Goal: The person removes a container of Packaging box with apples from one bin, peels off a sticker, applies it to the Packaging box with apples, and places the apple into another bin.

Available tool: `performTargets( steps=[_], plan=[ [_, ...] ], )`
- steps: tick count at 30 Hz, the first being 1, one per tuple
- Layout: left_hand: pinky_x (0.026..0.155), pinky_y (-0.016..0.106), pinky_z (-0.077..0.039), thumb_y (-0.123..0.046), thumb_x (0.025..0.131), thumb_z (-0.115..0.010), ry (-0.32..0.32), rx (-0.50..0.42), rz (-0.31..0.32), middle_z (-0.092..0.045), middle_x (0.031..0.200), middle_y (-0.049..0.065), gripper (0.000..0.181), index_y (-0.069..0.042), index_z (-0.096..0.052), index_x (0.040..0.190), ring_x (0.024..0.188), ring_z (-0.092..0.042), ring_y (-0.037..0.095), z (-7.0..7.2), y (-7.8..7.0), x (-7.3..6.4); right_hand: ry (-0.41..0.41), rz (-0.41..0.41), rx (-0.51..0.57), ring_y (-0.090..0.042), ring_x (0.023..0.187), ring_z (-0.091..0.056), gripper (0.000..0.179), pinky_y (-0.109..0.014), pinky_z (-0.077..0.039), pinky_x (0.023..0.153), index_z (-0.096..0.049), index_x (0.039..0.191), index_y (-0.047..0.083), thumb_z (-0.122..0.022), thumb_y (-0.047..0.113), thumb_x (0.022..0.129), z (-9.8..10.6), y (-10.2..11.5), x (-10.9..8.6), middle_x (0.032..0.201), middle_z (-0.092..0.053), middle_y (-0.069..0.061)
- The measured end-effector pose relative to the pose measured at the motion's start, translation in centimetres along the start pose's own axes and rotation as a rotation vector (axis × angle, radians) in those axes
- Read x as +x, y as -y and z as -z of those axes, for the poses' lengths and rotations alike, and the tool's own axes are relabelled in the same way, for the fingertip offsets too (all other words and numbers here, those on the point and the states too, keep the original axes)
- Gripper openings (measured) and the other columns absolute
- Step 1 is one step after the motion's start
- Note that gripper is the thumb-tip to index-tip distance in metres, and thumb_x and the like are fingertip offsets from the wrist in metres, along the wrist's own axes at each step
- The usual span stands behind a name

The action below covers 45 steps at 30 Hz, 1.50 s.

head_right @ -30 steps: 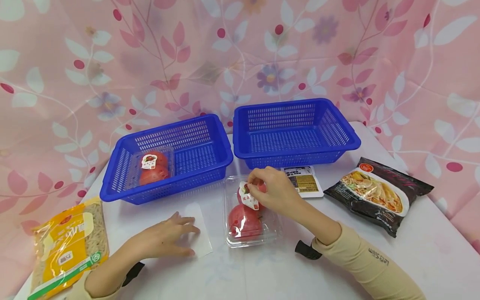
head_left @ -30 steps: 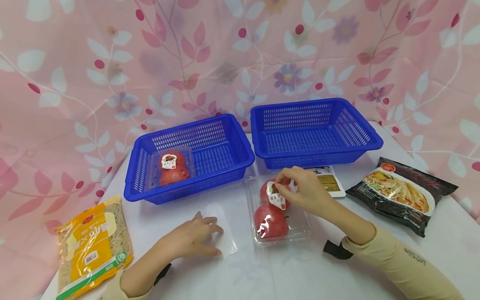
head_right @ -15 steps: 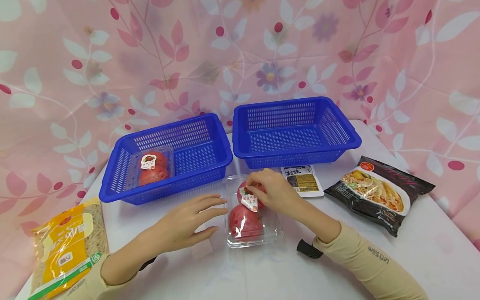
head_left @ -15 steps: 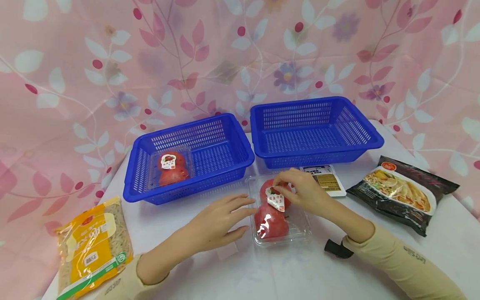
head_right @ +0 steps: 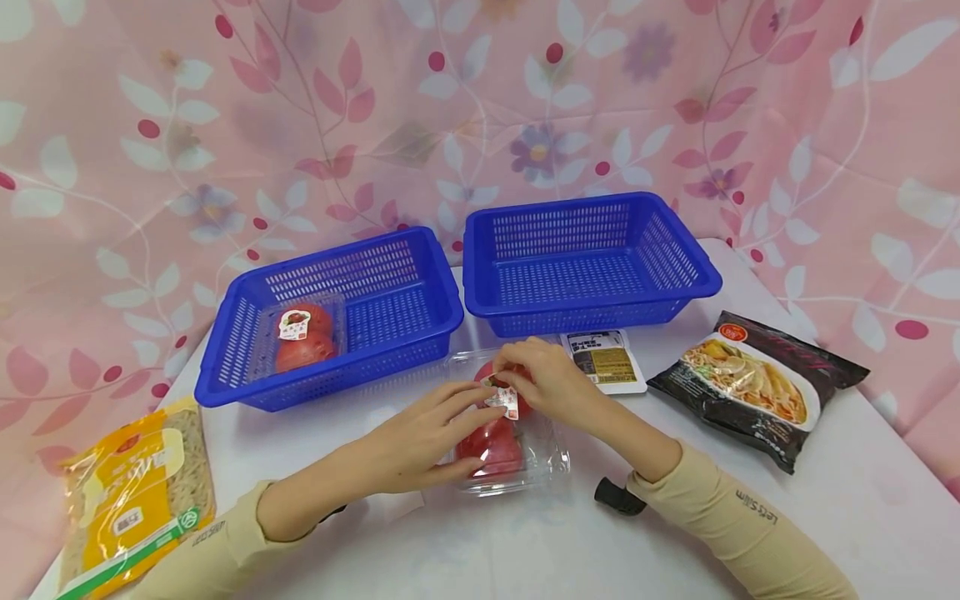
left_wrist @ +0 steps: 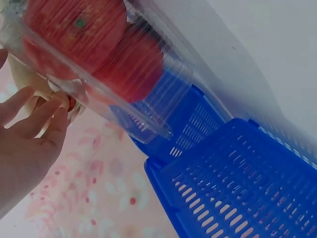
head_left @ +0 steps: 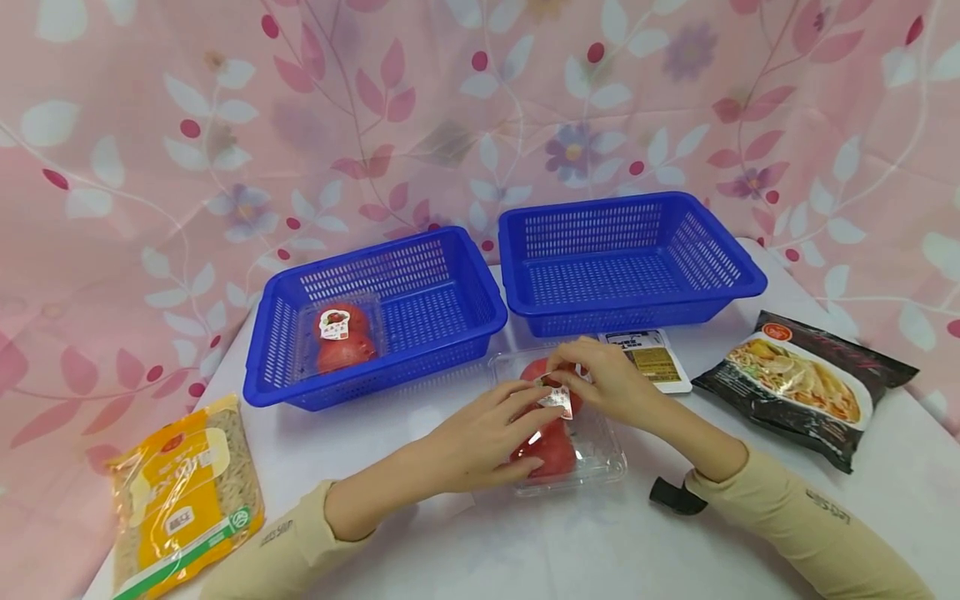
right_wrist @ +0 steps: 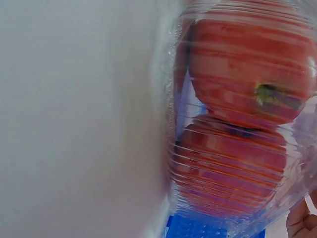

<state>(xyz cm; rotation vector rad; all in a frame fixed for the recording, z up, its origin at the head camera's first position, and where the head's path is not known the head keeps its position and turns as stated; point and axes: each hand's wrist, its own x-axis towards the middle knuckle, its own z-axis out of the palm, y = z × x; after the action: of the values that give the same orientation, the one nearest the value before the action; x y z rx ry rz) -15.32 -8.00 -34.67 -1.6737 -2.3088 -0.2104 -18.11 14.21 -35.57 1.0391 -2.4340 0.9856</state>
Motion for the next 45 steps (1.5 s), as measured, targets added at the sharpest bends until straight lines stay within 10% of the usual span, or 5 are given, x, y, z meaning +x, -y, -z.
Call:
performTargets(
  steps=[45],
  plan=[
    [0.1,0.023,-0.034,-0.023,0.087,-0.059,0.008,-0.128,0.027,-0.056,0.118,0.007,0.036,-0.001,-0.059,0.116,0.112,-0.051,0.016,-0.6,0.2,-0.4,-0.022,-0.08,-0.124,-0.011,0.067,-0.05,0.009,-0.027,-0.042,0.059,-0.065,0.078,0.01,-0.073,0.009,0.075,-1.4,-0.5,1.0,0.072,-0.058,0.005]
  ],
)
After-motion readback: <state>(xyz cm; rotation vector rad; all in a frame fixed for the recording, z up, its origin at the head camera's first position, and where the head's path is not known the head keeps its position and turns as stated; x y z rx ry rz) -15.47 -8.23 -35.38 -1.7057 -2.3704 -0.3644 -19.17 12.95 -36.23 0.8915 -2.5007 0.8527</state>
